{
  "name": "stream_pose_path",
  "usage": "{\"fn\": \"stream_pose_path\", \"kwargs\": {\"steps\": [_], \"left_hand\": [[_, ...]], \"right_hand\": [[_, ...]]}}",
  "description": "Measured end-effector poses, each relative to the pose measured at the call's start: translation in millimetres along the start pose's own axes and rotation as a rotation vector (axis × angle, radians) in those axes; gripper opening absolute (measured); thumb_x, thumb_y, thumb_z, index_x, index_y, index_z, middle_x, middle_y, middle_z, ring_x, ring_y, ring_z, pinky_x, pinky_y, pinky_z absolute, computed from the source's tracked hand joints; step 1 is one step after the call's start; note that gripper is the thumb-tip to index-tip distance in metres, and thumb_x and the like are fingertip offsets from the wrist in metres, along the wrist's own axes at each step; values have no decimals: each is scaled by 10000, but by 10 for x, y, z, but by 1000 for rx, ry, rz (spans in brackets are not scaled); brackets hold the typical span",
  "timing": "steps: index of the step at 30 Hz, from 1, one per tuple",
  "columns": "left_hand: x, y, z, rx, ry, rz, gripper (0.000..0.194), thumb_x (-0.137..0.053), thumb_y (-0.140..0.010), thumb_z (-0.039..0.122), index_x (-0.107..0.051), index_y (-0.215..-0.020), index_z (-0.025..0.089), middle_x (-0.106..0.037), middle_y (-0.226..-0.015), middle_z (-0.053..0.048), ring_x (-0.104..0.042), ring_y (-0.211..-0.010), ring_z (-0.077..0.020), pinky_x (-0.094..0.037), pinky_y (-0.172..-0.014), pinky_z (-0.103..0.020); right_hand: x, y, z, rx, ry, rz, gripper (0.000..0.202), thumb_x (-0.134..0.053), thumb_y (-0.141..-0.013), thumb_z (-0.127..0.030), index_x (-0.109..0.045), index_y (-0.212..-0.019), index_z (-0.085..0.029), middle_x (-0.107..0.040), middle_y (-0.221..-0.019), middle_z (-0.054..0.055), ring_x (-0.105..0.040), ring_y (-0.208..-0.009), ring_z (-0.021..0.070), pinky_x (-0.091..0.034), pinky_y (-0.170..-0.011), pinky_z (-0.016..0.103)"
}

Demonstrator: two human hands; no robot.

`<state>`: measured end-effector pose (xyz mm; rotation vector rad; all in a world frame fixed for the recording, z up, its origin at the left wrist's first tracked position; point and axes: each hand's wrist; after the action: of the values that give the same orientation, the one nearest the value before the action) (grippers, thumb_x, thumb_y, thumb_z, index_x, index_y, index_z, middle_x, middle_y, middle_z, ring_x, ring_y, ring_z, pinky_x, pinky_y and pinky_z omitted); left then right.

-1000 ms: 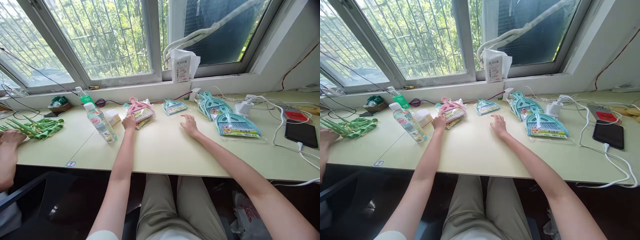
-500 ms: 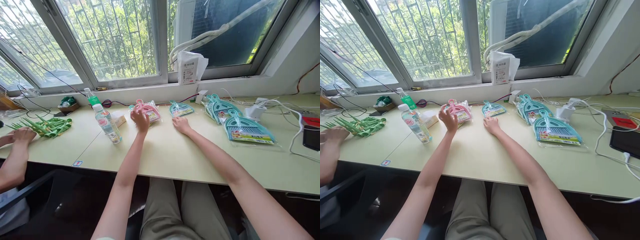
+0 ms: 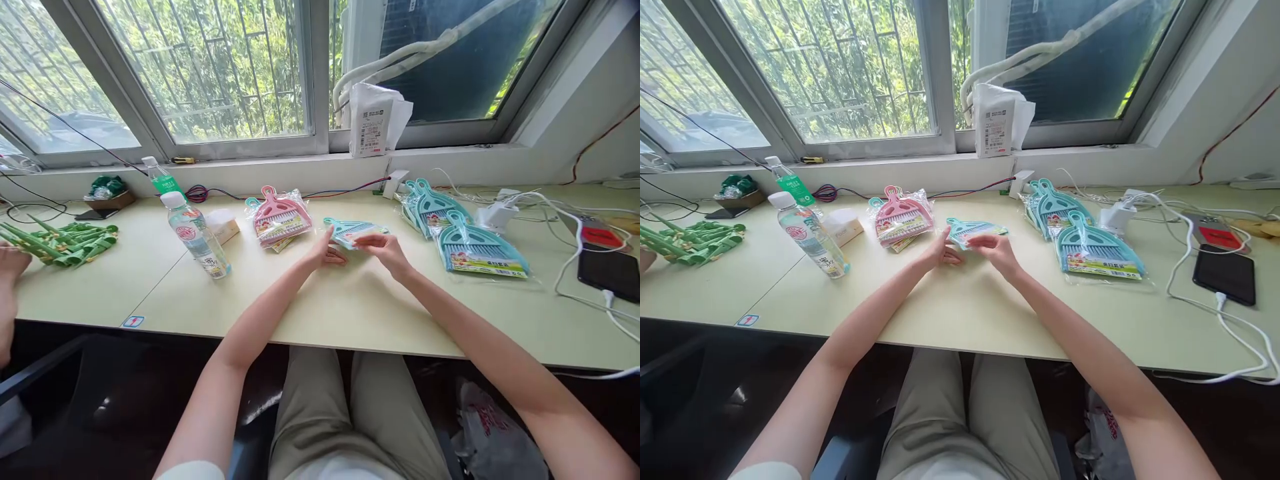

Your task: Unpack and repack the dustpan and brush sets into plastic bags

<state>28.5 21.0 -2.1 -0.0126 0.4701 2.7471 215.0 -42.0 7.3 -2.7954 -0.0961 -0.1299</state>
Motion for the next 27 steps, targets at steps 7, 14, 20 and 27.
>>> {"fn": "stream_pose_path", "kwargs": {"steps": [7, 14, 20, 27], "left_hand": [[7, 1, 13, -265, 205, -27, 209, -554, -888, 293, -632, -1002, 136, -731, -977, -116, -698, -912, -210, -559, -875, -369], [118, 120, 137, -393, 136, -150, 418, -645, -819, 355, -585, -1212, 225, -702, -1145, -82, -680, -1006, -213, -539, -897, -380], [158, 85, 141, -339, 98, -166, 472, -529, -881, 591, -662, -1106, 197, -732, -1066, -109, -675, -1047, -249, -535, -894, -396], [383, -3, 304, -511, 229, 331, 473, -322, -1001, 466, -614, -1233, 175, -735, -1078, -122, -696, -1028, -202, -546, -910, -374]], "right_hand": [[43, 33, -52, -210, 31, -489, 395, -737, -728, -531, -754, -875, -165, -760, -840, 79, -722, -762, 203, -594, -746, 352], [308, -202, 260, -331, -234, 4, 394, -787, -713, -493, -675, -941, -192, -755, -991, 99, -732, -837, 209, -609, -776, 345], [316, -213, 345, -264, -341, 166, 399, -871, -598, -362, -675, -907, -202, -744, -1030, 66, -700, -987, 237, -580, -933, 422], [338, -217, 286, -278, -255, 163, 375, -882, -549, -291, -674, -839, -179, -740, -883, 72, -703, -780, 228, -629, -759, 435]]}}
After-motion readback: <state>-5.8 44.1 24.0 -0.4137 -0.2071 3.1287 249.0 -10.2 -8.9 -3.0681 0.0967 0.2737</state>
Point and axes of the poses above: each hand's wrist, its own y-axis away from the middle knuckle, its own x-axis out of the back of the hand, z = x × y
